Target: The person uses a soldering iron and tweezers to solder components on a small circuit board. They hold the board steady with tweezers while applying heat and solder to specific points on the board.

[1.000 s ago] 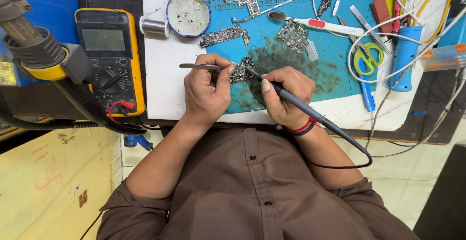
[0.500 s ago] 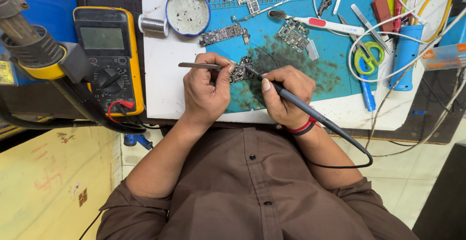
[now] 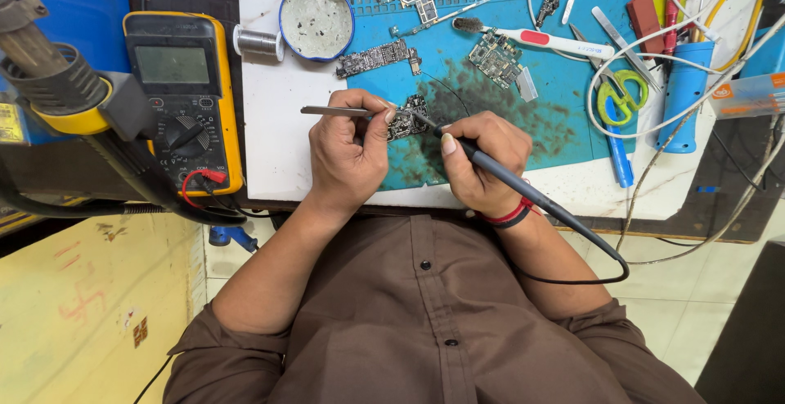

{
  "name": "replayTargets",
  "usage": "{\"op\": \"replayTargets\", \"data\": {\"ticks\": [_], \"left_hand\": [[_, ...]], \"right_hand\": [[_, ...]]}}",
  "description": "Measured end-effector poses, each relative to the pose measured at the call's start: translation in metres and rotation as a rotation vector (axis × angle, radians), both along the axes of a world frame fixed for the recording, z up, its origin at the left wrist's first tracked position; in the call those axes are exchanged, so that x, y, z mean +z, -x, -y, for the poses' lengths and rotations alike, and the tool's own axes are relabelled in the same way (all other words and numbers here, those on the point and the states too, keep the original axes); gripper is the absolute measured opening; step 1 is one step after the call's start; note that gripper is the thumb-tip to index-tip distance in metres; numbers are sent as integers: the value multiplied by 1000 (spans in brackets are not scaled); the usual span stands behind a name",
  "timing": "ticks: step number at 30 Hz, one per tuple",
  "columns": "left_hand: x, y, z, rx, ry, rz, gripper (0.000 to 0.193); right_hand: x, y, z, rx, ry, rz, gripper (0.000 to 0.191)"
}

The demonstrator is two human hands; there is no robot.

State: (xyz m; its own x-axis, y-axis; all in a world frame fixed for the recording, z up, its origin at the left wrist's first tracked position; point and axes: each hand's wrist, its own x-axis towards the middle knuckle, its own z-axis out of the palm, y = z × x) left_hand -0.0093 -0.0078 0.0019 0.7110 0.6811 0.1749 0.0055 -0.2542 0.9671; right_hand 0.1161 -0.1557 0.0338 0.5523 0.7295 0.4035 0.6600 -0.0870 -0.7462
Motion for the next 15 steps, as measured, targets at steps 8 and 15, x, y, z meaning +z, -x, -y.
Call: {"op": "replayTargets", "data": {"ticks": [8,15], "left_hand": [[0,-1,0,-1,8,13,15],[0,0,1,6,-3,-1,14]], "right_hand": [[0,1,0,-30,19,4,5],[1,1,0,-29,21,6,4]]}}
